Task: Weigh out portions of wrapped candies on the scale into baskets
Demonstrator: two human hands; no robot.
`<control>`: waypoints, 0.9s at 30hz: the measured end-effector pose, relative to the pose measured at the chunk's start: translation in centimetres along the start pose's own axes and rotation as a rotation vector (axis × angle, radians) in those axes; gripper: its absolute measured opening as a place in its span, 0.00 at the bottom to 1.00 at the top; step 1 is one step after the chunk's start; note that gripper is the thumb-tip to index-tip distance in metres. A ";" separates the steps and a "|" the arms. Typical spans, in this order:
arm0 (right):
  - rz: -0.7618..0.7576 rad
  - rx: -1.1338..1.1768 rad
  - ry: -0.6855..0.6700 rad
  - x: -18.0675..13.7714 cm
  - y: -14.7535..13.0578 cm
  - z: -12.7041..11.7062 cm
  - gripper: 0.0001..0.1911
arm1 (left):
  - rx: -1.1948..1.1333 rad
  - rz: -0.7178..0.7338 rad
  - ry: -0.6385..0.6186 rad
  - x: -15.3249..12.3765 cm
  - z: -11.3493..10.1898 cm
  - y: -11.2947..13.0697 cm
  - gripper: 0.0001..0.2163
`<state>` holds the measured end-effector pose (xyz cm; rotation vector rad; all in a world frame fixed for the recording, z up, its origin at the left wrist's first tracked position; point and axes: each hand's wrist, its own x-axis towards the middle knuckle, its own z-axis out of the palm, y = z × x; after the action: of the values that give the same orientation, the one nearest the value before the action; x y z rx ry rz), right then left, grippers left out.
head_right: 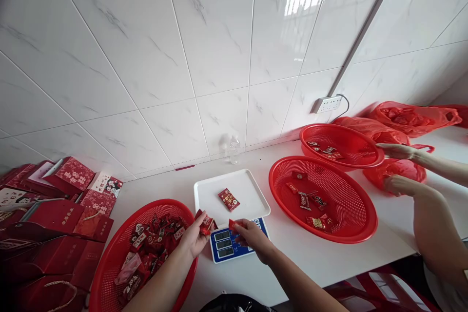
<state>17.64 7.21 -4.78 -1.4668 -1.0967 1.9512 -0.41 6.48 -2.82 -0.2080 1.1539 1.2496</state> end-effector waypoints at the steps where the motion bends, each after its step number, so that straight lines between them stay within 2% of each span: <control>1: -0.009 0.048 0.019 0.1 -0.2 -0.2 0.17 | 0.012 0.021 -0.022 0.2 0.6 0.0 0.05; 6: -0.039 0.164 0.036 0.2 -0.9 -0.8 0.18 | 0.112 0.080 -0.046 1.2 3.3 -0.1 0.03; 10: -0.011 0.183 0.068 -0.3 -0.3 -1.6 0.17 | 0.158 0.046 -0.001 1.7 3.8 0.2 0.02; 15: 0.040 0.249 0.114 -0.2 -0.5 -2.3 0.15 | 0.228 -0.003 0.025 1.6 3.3 0.4 0.05; 21: -0.020 0.253 0.089 0.9 -2.2 -1.6 0.13 | 0.282 -0.015 0.077 1.4 2.1 0.3 0.05; 27: 0.021 0.209 0.085 1.5 -1.8 -0.6 0.15 | 0.295 -0.015 0.061 -0.7 0.6 0.0 0.05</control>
<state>17.55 9.58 -4.20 -1.4377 -0.8164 1.9340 -0.01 6.48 -2.04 -0.0338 1.3711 1.0507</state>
